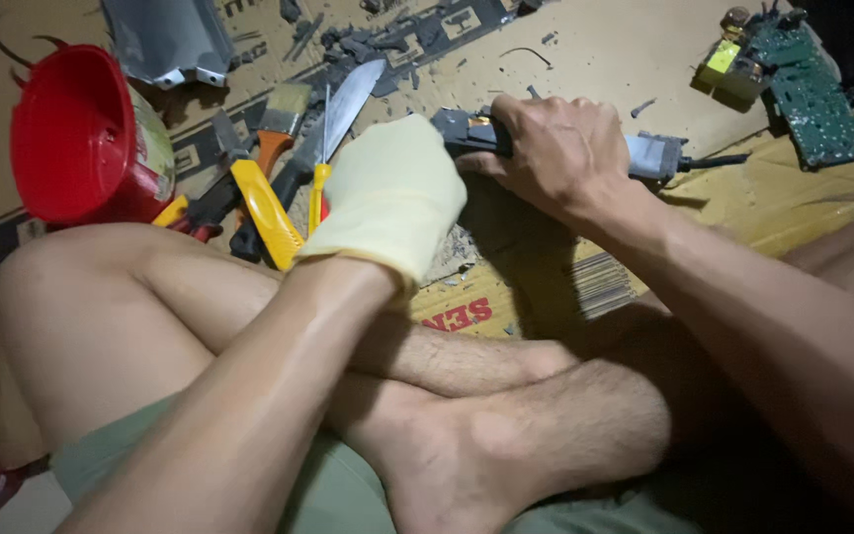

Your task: The person scrapes a gray electronic component using a screwdriver and a knife. They work on a cardboard surface, removing material from the device while wearing a glove on one hand.

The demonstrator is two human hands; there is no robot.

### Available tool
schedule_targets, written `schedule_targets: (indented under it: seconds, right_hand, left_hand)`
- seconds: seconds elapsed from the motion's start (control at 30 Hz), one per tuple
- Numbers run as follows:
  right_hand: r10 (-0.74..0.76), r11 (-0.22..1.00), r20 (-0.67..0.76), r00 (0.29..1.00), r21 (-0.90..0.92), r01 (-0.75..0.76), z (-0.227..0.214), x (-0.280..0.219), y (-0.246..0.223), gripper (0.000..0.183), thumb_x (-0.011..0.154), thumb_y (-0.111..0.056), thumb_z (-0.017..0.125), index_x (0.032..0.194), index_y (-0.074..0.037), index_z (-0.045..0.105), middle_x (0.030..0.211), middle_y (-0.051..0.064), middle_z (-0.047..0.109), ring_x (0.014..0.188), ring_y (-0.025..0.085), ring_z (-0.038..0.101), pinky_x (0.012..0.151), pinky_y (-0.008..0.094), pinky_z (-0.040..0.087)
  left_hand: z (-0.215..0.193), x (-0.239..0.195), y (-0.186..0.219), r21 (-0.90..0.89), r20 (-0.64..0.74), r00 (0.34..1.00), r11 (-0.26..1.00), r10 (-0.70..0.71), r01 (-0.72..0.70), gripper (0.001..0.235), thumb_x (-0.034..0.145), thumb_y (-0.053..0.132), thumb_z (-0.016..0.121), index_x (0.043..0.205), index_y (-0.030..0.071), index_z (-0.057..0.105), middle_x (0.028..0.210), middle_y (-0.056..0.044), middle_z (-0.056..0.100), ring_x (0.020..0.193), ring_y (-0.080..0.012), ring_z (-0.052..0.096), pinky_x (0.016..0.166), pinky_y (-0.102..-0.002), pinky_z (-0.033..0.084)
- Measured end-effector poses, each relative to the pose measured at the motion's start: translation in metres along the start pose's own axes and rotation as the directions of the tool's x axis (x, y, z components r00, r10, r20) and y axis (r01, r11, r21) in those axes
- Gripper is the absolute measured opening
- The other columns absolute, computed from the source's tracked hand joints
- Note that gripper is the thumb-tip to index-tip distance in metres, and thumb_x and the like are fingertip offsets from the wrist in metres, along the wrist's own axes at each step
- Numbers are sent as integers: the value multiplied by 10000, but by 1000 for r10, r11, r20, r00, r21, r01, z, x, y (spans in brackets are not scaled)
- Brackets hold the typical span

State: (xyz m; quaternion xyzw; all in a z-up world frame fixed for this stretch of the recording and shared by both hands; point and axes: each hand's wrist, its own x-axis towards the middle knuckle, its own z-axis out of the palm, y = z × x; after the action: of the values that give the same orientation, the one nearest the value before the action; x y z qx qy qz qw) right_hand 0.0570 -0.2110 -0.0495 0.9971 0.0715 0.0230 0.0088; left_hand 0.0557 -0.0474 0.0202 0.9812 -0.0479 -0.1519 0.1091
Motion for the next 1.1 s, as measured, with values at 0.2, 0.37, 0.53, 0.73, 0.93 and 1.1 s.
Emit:
schedule_targets:
  seconds: [0.2, 0.37, 0.53, 0.73, 0.93, 1.1]
  right_hand:
    - [-34, 989, -57, 998, -148, 26, 56, 7, 21, 234, 1037, -462, 639, 1067, -237, 583, 642, -72, 618, 488, 128, 606, 420, 257, 475]
    - [50, 995, 26, 998, -83, -47, -4, -9, -14, 100, 1044, -256, 636, 1100, -177, 610, 711, 7, 689, 602, 187, 697, 551, 346, 567]
    - [139, 989, 47, 989, -54, -137, -9, -9, -21, 115, 993, -192, 633, 1099, -146, 636, 816, 41, 731, 751, 216, 748, 636, 423, 575]
    - [173, 985, -107, 979, 14, -173, 12, -12, -29, 235, 977, -372, 666, 1065, -154, 659, 843, 62, 731, 745, 270, 756, 609, 449, 580]
    - [159, 977, -21, 987, 146, -154, -27, -29, -34, 411, 928, -480, 704, 1130, -133, 622, 945, 115, 743, 865, 360, 758, 720, 529, 583]
    - [81, 989, -25, 996, 122, -77, -7, -21, -31, 451, 963, -619, 587, 1056, -178, 583, 883, 60, 698, 777, 329, 747, 571, 477, 543]
  left_hand:
    - [18, -13, 19, -37, -36, 999, 999, -40, 39, 360, 907, 284, 438, 1191, 292, 660, 1209, -59, 692, 1157, -374, 621, 962, -529, 477]
    - [25, -11, 26, -68, -57, 996, 995, -73, 69, 386, 904, 312, 432, 1219, 316, 656, 1225, -46, 692, 1180, -359, 615, 990, -517, 468]
    - [39, -13, 37, -102, -65, 994, 992, -87, 80, 413, 901, 340, 427, 1248, 339, 651, 1240, -32, 693, 1203, -345, 610, 1017, -506, 459]
    - [30, 5, 23, -154, -98, 987, 982, -127, 111, 450, 896, 377, 420, 1285, 371, 646, 1260, -14, 693, 1233, -326, 603, 1053, -490, 447]
    - [3, 43, -22, -150, -92, 995, 988, -49, 35, 488, 891, 415, 413, 1323, 403, 640, 1281, 4, 694, 1264, -306, 596, 1090, -475, 435]
    - [13, 8, -38, -270, -97, 994, 963, -42, 14, 559, 876, 355, 359, 1362, 350, 637, 1306, -43, 688, 1287, -315, 588, 1125, -473, 412]
